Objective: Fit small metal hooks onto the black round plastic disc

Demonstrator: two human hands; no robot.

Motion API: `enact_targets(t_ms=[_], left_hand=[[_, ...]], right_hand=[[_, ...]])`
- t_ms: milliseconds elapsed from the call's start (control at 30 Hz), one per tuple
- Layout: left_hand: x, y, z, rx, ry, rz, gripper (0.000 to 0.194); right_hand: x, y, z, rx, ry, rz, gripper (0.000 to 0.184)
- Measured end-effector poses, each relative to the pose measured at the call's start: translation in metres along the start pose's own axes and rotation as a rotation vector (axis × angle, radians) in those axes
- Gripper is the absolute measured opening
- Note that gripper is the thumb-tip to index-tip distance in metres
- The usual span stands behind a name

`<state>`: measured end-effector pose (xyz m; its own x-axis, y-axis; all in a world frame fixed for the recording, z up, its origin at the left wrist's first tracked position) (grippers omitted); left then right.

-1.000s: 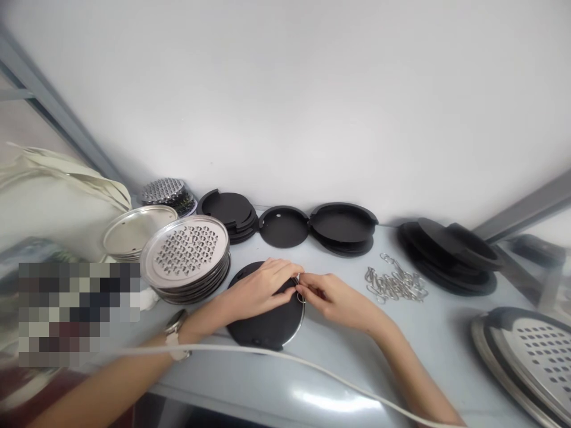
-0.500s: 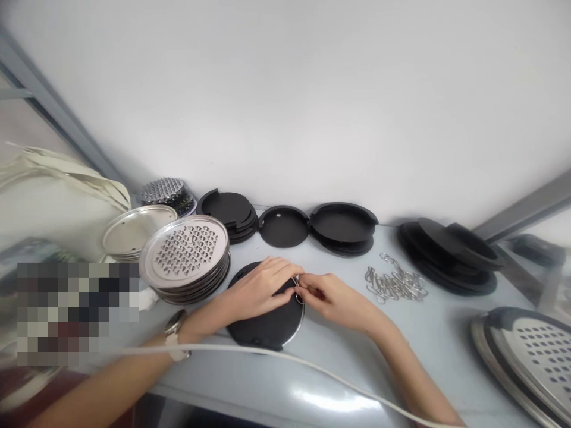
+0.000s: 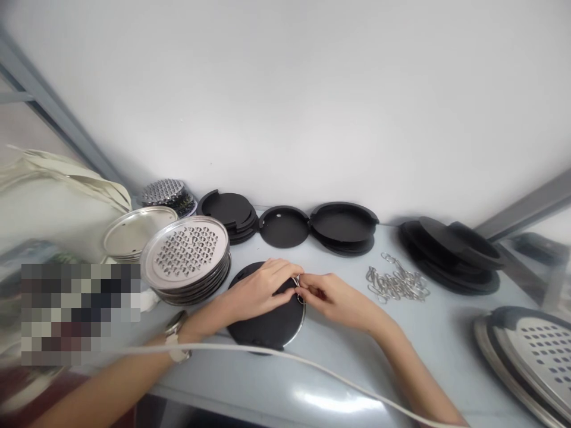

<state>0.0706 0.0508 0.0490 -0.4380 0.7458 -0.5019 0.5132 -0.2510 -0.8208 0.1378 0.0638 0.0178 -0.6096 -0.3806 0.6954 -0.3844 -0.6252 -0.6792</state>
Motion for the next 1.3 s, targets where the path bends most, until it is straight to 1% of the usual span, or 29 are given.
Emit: enact_targets(t_ms=[467,700,1033,1300], left_hand=[[0.002,0.002,0.0,-0.01,0.0,0.013,0.034],[0.005,0.001,0.0,-0.014,-0.022,0.099,0.04],[0.009,0.002,0.0,-0.015,-0.041,0.146,0.037],[0.008,0.002,0.0,-0.015,-0.034,0.127,0.034]], right_hand=[[-0.005,0.003,-0.001,0.012,-0.017,-0.013,0.027],[-0.008,0.003,0.0,0.001,-0.003,-0.004,0.028],[-0.011,0.004,-0.001,0.011,0.011,-0.001,0.03],[-0.01,0.003,0.0,0.013,0.011,0.012,0.029]])
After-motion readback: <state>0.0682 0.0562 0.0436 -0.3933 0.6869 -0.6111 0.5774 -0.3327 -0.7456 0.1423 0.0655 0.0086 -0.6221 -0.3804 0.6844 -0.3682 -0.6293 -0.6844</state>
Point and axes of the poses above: each hand's wrist, its own z-axis away from the middle knuckle, its own y-axis out of the palm, x = y × z, the point moved 10 cm from there along -z, towards the middle knuckle, and after that the axes turned 6 degrees about x, right-handed, at the moved point
